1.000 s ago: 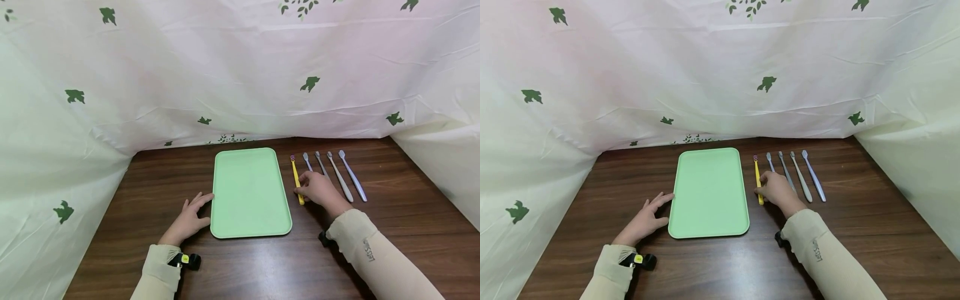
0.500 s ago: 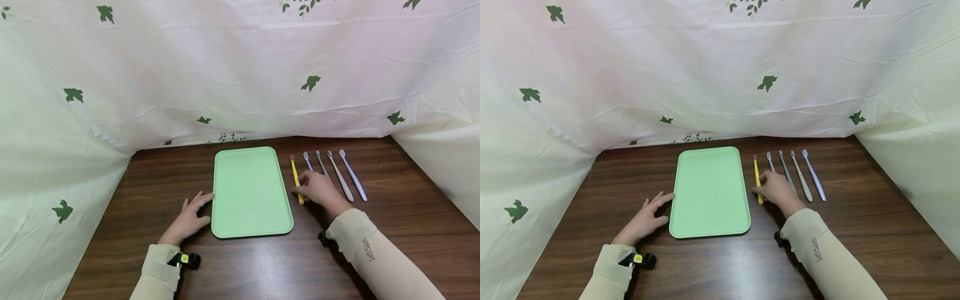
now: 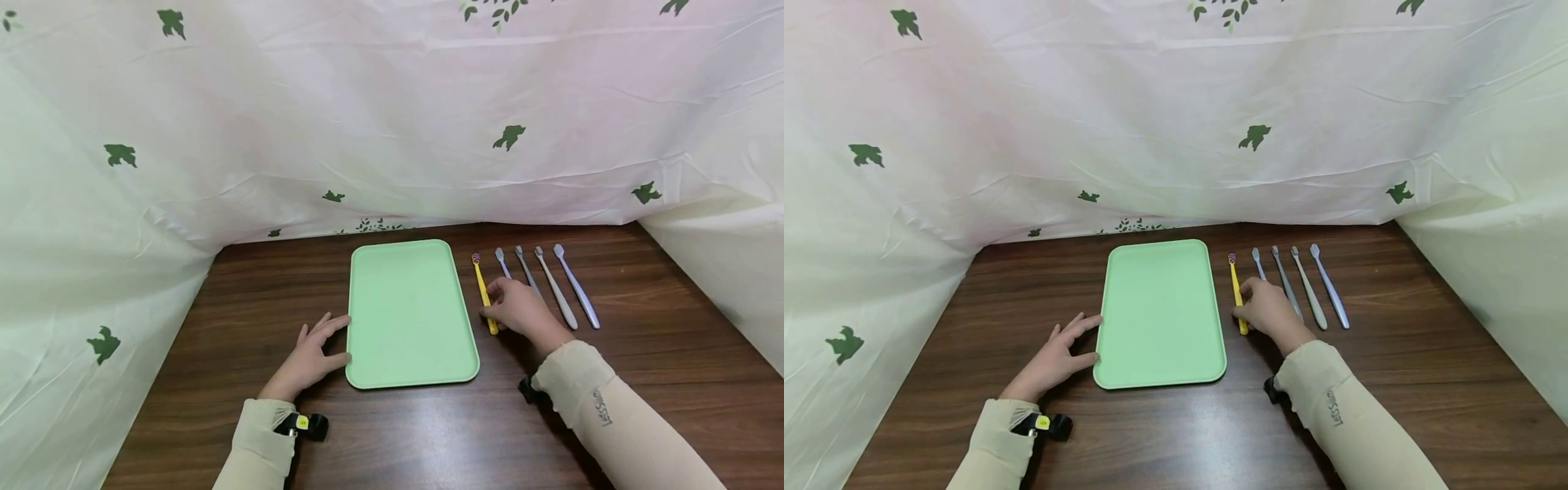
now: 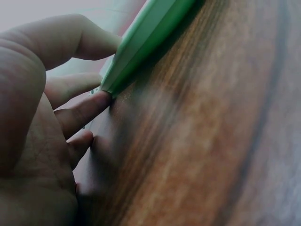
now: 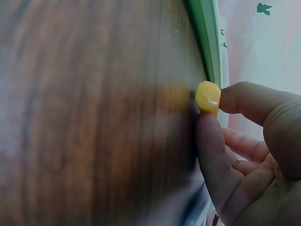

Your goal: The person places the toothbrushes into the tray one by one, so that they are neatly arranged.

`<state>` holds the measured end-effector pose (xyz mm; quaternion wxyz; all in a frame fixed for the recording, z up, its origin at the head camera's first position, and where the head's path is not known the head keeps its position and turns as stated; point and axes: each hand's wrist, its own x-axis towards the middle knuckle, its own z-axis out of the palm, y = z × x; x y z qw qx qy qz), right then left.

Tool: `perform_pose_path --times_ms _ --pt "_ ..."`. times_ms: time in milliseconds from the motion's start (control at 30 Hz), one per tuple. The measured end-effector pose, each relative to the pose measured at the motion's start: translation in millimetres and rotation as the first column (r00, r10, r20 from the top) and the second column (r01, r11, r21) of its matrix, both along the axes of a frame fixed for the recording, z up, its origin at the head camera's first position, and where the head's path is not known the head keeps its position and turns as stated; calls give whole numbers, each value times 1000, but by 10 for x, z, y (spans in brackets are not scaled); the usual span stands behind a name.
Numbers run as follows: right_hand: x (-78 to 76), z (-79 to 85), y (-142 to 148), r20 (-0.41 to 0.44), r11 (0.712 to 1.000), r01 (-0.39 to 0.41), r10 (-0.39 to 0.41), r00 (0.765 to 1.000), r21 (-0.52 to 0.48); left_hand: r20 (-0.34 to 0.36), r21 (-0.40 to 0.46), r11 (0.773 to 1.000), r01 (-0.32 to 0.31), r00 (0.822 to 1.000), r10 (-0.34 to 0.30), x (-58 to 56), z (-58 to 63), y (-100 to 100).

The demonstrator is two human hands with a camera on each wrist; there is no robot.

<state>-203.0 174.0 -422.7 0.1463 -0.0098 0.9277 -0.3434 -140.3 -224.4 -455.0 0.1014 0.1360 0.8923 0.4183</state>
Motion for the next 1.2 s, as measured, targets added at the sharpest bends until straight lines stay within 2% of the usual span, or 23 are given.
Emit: perform_pose_path --times_ms 733,1033,1200 --pt "142 165 -209 -51 995 1 -6 999 -101 17 -10 1000 0 1000 0 6 37 4" --pt "181 192 -350 -77 983 -15 1 997 -185 34 -2 1000 10 999 -10 -19 25 -14" --pt "191 165 -437 -137 983 -10 -15 990 -183 50 2 1000 10 999 -10 -24 16 -17"
